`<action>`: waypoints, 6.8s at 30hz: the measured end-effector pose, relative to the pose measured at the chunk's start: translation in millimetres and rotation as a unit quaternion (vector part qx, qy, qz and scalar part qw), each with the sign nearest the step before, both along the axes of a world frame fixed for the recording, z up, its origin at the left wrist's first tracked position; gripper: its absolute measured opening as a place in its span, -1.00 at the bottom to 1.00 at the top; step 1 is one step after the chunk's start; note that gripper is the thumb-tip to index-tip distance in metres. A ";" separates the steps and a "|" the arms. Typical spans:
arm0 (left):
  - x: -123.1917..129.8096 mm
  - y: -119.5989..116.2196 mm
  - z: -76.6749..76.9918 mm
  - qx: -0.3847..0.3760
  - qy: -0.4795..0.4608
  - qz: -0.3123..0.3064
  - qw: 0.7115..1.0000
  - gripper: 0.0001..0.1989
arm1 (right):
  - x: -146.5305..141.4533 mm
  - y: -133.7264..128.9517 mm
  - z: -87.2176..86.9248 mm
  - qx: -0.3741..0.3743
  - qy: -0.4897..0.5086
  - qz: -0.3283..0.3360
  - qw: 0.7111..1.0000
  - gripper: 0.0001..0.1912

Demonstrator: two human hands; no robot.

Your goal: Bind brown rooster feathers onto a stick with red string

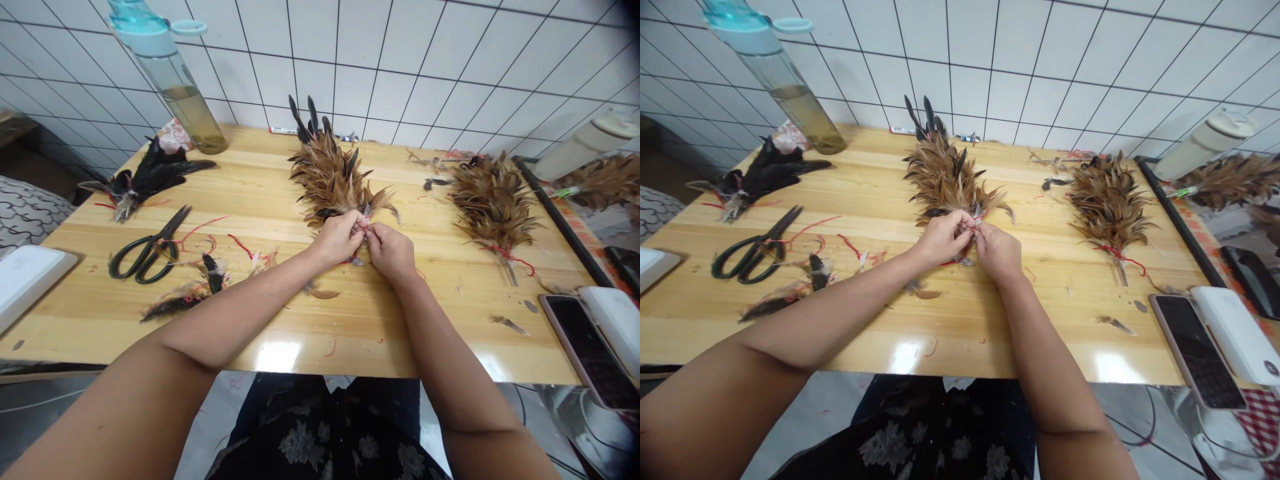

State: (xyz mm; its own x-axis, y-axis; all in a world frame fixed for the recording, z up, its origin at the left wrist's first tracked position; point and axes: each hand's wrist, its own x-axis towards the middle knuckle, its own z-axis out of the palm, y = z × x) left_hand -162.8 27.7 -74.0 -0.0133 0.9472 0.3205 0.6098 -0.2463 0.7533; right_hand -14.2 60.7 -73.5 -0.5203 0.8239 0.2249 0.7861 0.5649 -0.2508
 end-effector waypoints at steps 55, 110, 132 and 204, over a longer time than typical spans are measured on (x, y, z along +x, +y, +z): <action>4.6 2.6 -0.1 -0.166 -0.170 0.044 0.970 -0.70 | -6.1 -4.7 -2.8 0.026 -0.027 -0.013 0.999 -0.66; 8.2 2.9 -3.7 -0.162 -0.354 0.058 0.919 -0.90 | -4.8 1.4 -15.9 -0.015 0.094 -0.011 0.995 -0.71; 2.7 2.5 -6.0 -0.145 -0.208 0.017 0.967 -0.93 | -3.2 5.9 -19.8 -0.032 0.146 0.004 0.989 -0.71; 0.0 -0.3 -3.4 -0.104 -0.128 0.026 0.986 -0.95 | -0.7 13.7 -24.2 -0.111 0.289 0.057 0.949 -0.78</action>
State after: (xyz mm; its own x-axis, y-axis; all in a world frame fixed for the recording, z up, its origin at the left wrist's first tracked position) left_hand -162.7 27.4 -77.4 -0.1182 0.9881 0.0985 0.4006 -0.0433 0.9152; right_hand -14.9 74.5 -97.7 -0.4513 0.8300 0.3278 0.4174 0.5211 -0.7445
